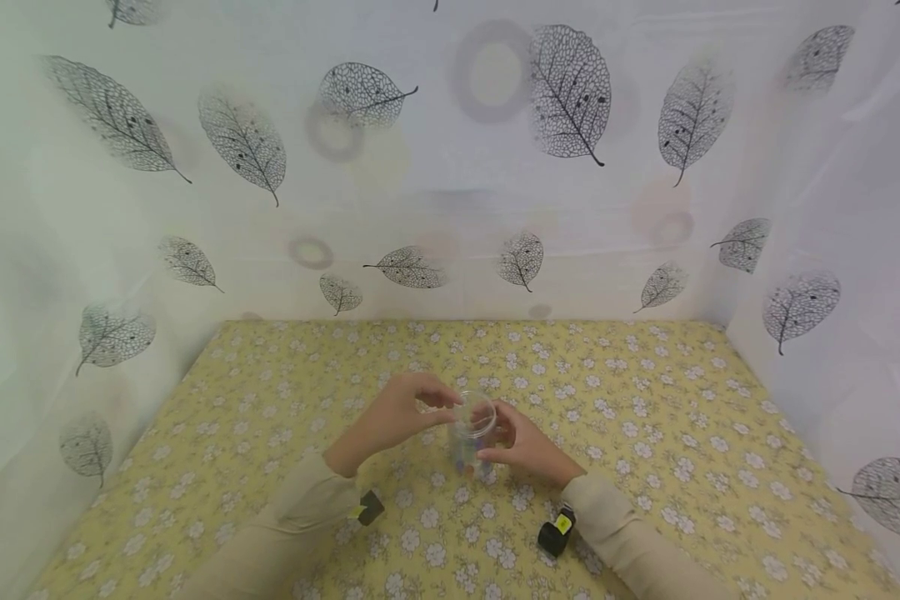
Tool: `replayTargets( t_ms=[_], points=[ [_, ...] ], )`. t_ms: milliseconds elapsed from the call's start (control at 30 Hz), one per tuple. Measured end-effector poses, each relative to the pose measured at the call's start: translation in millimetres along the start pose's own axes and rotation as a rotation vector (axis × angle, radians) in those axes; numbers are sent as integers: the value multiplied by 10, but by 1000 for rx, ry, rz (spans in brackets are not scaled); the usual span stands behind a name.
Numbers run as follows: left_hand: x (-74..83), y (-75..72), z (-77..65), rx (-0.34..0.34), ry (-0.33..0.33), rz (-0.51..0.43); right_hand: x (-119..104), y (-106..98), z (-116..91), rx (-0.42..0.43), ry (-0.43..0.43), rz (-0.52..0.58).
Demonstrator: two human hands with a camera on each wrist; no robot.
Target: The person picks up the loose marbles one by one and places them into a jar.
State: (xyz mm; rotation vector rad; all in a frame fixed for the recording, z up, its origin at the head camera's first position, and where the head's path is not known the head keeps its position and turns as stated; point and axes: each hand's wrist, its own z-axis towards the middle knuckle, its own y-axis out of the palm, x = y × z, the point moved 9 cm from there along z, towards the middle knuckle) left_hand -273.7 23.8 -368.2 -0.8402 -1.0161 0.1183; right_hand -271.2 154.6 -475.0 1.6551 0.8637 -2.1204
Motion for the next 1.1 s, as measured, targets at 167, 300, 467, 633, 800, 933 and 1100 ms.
replayTargets(
  t_ms=[167,300,467,633,800,933,1100],
  points=[
    [-30,-25,-2,17,3,-13,0,-9,8,-1,5,-9],
    [-79,-57,-13,31,-5,-4,-13,-5,21,-5,2,-2],
    [-168,-83,-38,33,-25,4,-13,-10,33,-3,-5,6],
    [-281,-127,-70,72,-81,-9,3,-17,31,9,7,-12],
    [-375,-251,-143,184,-125,30,15,-34,2,10,36,-42],
    [-415,-385,-213,305,-124,108,-43,-109,-42,1,48,-52],
    [-410,-537,-277,447,-93,223,-176,-305,-27,28,33,-52]
  ],
)
